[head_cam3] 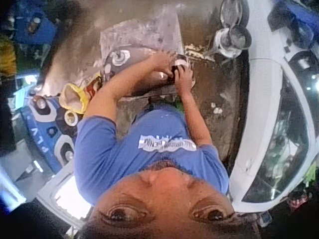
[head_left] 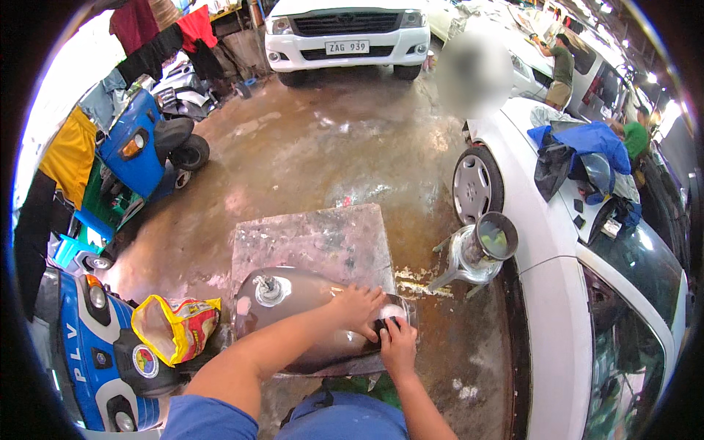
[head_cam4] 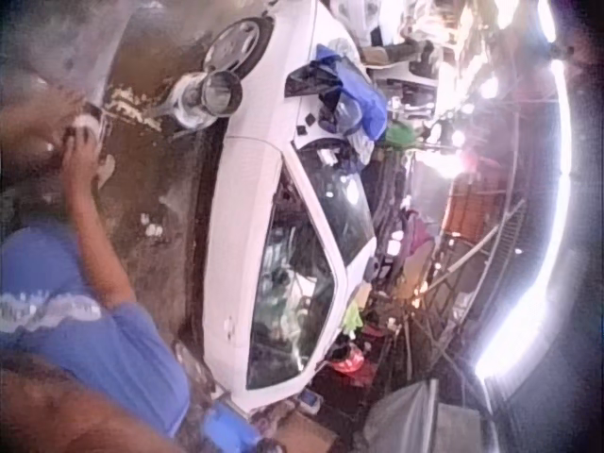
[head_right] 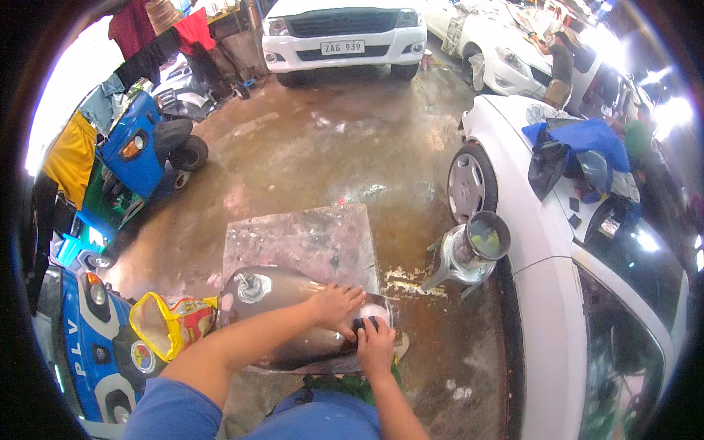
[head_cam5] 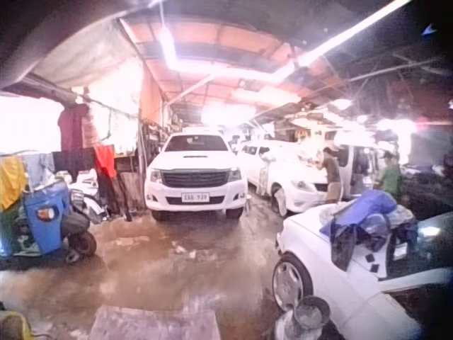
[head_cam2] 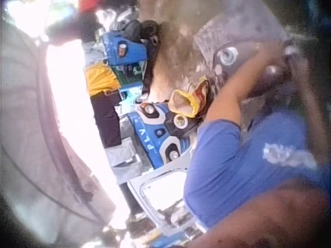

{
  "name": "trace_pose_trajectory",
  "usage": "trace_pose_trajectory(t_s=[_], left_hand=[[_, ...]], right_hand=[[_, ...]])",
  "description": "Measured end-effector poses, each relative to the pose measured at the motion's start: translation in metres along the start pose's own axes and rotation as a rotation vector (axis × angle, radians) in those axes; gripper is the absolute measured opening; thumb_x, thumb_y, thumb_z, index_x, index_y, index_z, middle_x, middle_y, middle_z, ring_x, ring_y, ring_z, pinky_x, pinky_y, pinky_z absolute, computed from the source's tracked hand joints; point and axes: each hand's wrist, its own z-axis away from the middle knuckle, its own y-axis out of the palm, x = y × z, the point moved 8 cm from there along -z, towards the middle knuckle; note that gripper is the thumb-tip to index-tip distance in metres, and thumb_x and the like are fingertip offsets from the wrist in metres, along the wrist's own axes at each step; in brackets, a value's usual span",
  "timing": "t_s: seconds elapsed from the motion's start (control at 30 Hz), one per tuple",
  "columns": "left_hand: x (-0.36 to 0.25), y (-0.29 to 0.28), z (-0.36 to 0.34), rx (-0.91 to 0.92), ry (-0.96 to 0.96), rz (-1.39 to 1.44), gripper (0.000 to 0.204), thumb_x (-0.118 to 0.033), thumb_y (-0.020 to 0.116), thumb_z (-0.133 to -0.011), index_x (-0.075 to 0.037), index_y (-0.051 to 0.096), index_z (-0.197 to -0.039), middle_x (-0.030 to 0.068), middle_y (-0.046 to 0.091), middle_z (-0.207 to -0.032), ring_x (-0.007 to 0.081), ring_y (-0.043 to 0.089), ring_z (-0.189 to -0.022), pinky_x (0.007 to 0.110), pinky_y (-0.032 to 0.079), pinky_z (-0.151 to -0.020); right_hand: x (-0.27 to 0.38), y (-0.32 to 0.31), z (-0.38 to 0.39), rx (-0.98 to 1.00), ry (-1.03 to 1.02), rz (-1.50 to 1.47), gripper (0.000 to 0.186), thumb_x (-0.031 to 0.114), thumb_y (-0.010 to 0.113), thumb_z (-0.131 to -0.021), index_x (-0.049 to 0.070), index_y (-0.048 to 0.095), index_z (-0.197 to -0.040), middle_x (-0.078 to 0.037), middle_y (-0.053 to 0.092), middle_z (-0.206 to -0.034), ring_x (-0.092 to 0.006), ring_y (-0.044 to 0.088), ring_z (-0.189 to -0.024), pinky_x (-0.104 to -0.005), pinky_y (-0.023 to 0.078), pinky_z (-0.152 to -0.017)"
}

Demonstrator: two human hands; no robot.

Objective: The person sands a brown car part, likely a fender, that is resting on a metal stand. They use a sanding block to smooth the surface, repeatedly dipping it into a bucket of water and wiping the part with a cloth.

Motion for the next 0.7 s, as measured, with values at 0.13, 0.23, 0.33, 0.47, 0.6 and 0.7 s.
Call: trace_pose_trajectory(t_s=[0.13,0.23,0.33,0.47,0.6,0.7], left_hand=[[0.005,0.007,-0.001,-0.048,0.014,0.005,0.128,-0.089,0.066,-0.071,0.003,0.042,-0.157,0.0209,0.042,-0.164,0.0390,0.048,-0.143,0.056,0.039,-0.116],[0.000,0.011,0.001,-0.001,0.007,0.016,0.128,-0.090,0.066,-0.071,0.003,0.043,-0.157,0.0203,0.043,-0.163,0.0387,0.048,-0.143,0.056,0.040,-0.115],[0.000,0.006,0.001,-0.039,0.008,-0.001,0.127,-0.089,0.067,-0.070,0.003,0.045,-0.155,0.0204,0.044,-0.162,0.0385,0.049,-0.142,0.055,0.040,-0.115],[0.001,0.004,0.000,-0.091,0.024,-0.008,0.126,-0.089,0.067,-0.070,0.003,0.047,-0.154,0.0209,0.044,-0.162,0.0380,0.049,-0.142,0.055,0.041,-0.114],[0.005,0.011,0.003,-0.092,0.003,-0.010,0.126,-0.089,0.067,-0.070,0.003,0.047,-0.154,0.0212,0.045,-0.161,0.0376,0.049,-0.142,0.054,0.041,-0.114],[-0.001,0.003,-0.002,-0.123,0.033,0.014,0.125,-0.088,0.067,-0.070,0.003,0.047,-0.153,0.0214,0.046,-0.160,0.0372,0.049,-0.142,0.055,0.041,-0.113]], right_hand=[[-0.030,0.008,-0.027,-0.029,0.117,0.006,0.034,0.021,0.069,-0.097,0.006,0.072,-0.127,-0.022,0.060,-0.135,-0.0452,0.055,-0.120,-0.0525,0.049,-0.103],[-0.019,0.012,-0.016,-0.075,0.099,0.052,0.033,0.021,0.068,-0.098,0.007,0.072,-0.127,-0.022,0.061,-0.135,-0.0458,0.056,-0.118,-0.0530,0.049,-0.102],[-0.002,0.005,-0.012,-0.030,0.040,0.014,0.033,0.020,0.065,-0.099,0.006,0.072,-0.128,-0.022,0.061,-0.135,-0.0462,0.056,-0.117,-0.0533,0.048,-0.103],[-0.030,0.006,-0.036,-0.077,0.171,0.092,0.033,0.020,0.068,-0.096,0.006,0.072,-0.126,-0.021,0.062,-0.133,-0.0454,0.057,-0.116,-0.0530,0.048,-0.103],[0.007,0.012,-0.022,-0.025,0.039,0.025,0.033,0.020,0.064,-0.099,0.007,0.072,-0.128,-0.024,0.062,-0.134,-0.0461,0.057,-0.117,-0.0527,0.048,-0.103],[-0.057,0.016,-0.041,-0.055,0.208,0.052,0.033,0.022,0.067,-0.097,0.008,0.072,-0.127,-0.022,0.062,-0.134,-0.0447,0.057,-0.116,-0.0524,0.049,-0.102]])
